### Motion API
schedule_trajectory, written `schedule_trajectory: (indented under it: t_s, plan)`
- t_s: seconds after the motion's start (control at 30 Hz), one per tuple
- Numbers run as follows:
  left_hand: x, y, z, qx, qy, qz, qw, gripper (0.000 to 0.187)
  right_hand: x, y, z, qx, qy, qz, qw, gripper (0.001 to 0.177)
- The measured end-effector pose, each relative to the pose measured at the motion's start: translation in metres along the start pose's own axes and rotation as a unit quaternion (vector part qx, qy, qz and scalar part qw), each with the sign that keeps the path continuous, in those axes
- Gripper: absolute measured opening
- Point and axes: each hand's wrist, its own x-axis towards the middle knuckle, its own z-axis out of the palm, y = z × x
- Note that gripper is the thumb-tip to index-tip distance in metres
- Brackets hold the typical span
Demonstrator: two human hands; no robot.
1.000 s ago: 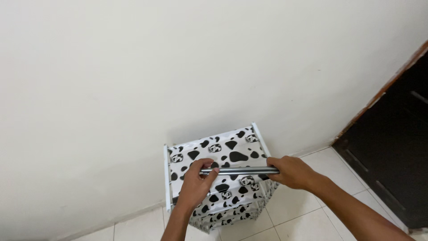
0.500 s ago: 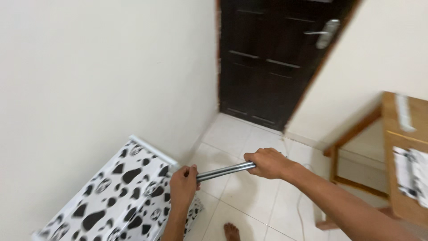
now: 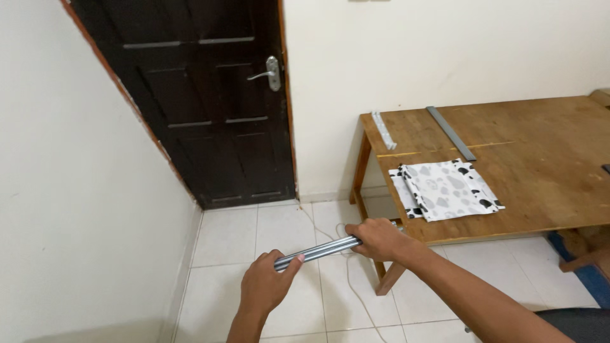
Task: The person assembles a small fabric storage unit by inserting metal poles into the frame and attaching fabric pockets. They handle multiple poles and fabric sections, aligning and securing them to form the structure.
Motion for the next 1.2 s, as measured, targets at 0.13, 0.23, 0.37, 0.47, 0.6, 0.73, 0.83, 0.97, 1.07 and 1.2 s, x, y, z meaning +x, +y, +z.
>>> schedule_trajectory:
  t_s: [0.13, 0.23, 0.37, 0.47, 0.6, 0.73, 0.83, 0.97, 1.07, 1.2]
  plan:
    - [0.036, 0.071, 0.037, 0.034, -0.049, 0.036, 0.998, 0.060, -0.014, 0.087, -0.009, -0.006, 0.057, 0.006, 0.998, 0.017]
    - [0.071, 0.122, 0.083, 0.024, -0.103, 0.021, 0.994, 0.062, -0.024, 0.161, -0.014, -0.026, 0.081, 0.011, 0.996, 0.022]
    - [0.123, 0.177, 0.148, 0.022, -0.084, 0.077, 0.993, 0.067, -0.032, 0.254, -0.027, -0.054, 0.096, 0.026, 0.994, 0.020]
    - [0.158, 0.210, 0.189, 0.005, -0.088, 0.090, 0.992, 0.067, -0.043, 0.312, -0.041, -0.045, 0.045, 0.085, 0.994, 0.029]
    - [0.207, 0.249, 0.228, -0.049, -0.110, 0.082, 0.989, 0.062, -0.044, 0.375, -0.059, 0.027, 0.005, 0.116, 0.993, 0.031]
    - [0.255, 0.276, 0.260, -0.049, -0.114, 0.079, 0.989, 0.061, -0.031, 0.423, -0.064, 0.091, -0.051, 0.114, 0.988, 0.033]
    - [0.301, 0.287, 0.275, -0.116, -0.100, 0.062, 0.986, 0.061, -0.004, 0.452, -0.066, 0.134, -0.068, 0.120, 0.981, 0.034]
    - [0.362, 0.293, 0.306, -0.279, -0.061, 0.025, 0.958, 0.073, 0.021, 0.492, -0.043, 0.205, -0.040, 0.129, 0.969, 0.037]
    - [0.411, 0.302, 0.333, -0.295, -0.050, -0.023, 0.954, 0.076, 0.056, 0.527, -0.027, 0.272, -0.009, 0.186, 0.944, 0.039]
    - [0.456, 0.307, 0.378, -0.281, -0.067, -0.022, 0.957, 0.052, 0.105, 0.573, 0.003, 0.294, 0.032, 0.227, 0.928, 0.040]
